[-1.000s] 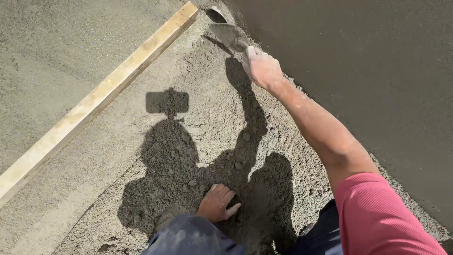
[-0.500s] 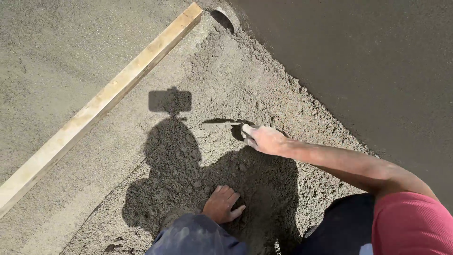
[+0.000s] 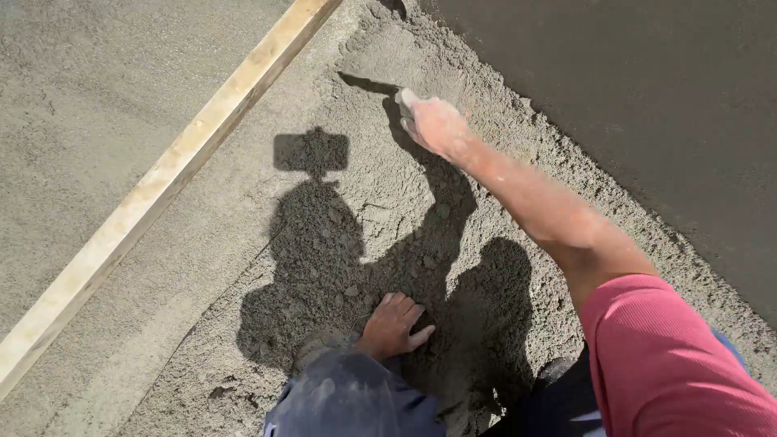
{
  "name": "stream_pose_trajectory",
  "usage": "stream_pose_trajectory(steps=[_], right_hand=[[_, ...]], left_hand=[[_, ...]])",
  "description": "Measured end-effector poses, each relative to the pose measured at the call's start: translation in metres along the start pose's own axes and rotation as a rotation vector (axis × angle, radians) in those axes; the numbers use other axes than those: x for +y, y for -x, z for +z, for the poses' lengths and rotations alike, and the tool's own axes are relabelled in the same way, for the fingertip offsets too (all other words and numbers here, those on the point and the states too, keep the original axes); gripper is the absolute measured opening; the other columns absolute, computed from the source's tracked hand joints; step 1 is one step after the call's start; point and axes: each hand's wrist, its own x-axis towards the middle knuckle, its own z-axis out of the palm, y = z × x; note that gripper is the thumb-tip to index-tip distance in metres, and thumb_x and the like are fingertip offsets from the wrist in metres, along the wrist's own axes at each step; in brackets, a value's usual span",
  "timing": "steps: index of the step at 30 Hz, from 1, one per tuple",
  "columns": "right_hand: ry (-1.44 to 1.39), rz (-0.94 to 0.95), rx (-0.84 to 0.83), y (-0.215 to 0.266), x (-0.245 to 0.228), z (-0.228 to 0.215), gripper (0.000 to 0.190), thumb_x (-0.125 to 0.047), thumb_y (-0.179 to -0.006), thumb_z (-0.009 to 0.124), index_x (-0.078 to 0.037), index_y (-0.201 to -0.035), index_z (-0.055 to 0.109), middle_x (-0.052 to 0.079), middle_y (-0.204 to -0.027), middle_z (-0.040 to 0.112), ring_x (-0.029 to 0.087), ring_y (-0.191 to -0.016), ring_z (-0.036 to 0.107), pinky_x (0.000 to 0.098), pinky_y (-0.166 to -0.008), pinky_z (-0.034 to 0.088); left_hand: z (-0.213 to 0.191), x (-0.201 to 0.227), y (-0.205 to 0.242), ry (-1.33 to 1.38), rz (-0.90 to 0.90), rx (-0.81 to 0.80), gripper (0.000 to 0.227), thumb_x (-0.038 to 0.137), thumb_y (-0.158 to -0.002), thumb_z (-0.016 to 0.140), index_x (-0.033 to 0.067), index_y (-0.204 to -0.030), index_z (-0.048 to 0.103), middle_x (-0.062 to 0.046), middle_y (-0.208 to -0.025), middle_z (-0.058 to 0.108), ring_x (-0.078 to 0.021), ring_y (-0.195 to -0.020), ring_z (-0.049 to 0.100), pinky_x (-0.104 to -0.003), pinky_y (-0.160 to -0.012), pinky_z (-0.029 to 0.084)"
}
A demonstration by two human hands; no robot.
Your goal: Use a trowel and a wooden screed to smooth and level fresh concrete against a wall.
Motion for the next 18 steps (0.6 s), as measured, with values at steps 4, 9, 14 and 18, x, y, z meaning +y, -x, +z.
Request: stream_pose_trajectory(steps=[4, 9, 14, 18], right_hand=[[0.234, -0.224, -0.434, 0.105, -0.021, 0.036, 0.023, -0.026, -0.105, 0.054, -0.007, -0.117, 0.051, 0.015, -0.082, 0.068, 0.029, -0.059, 0.070, 0.0432, -0.048, 0.057], [0.067, -0.245, -0.376, 0.125, -0.005, 0.006, 0.025, -0.027, -0.100, 0.056, -0.009, -0.116, 0.049, 0.013, -0.080, 0.067, 0.028, -0.056, 0.067, 0.0414, -0.043, 0.055], [0.034, 0.091, -0.093, 0.086, 0.067, -0.043, 0.029, -0.032, -0.108, 0.054, -0.005, -0.115, 0.046, 0.015, -0.074, 0.062, 0.026, -0.057, 0.063, 0.0430, -0.049, 0.053], [0.088, 0.058, -0.238, 0.146, 0.090, 0.016, 0.020, -0.027, -0.108, 0.049, -0.008, -0.116, 0.050, 0.010, -0.074, 0.062, 0.021, -0.055, 0.062, 0.0378, -0.046, 0.054]], left_hand=[[-0.005, 0.001, -0.006, -0.027, 0.017, 0.057, 0.042, 0.043, -0.091, 0.077, 0.0041, -0.103, 0.068, -0.010, -0.094, 0.061, -0.0293, -0.096, 0.058, -0.046, -0.091, 0.048], [-0.004, -0.006, -0.012, -0.009, 0.014, -0.005, 0.042, 0.042, -0.089, 0.079, 0.0038, -0.103, 0.069, -0.011, -0.093, 0.061, -0.0300, -0.095, 0.057, -0.047, -0.088, 0.047], [-0.006, -0.001, -0.010, -0.076, 0.064, 0.016, 0.043, 0.042, -0.088, 0.079, 0.0036, -0.104, 0.070, -0.011, -0.094, 0.061, -0.0311, -0.097, 0.057, -0.049, -0.088, 0.047], [-0.010, 0.006, -0.012, -0.069, -0.016, -0.053, 0.044, 0.043, -0.088, 0.078, 0.0039, -0.105, 0.070, -0.011, -0.095, 0.062, -0.0311, -0.098, 0.058, -0.049, -0.091, 0.046]])
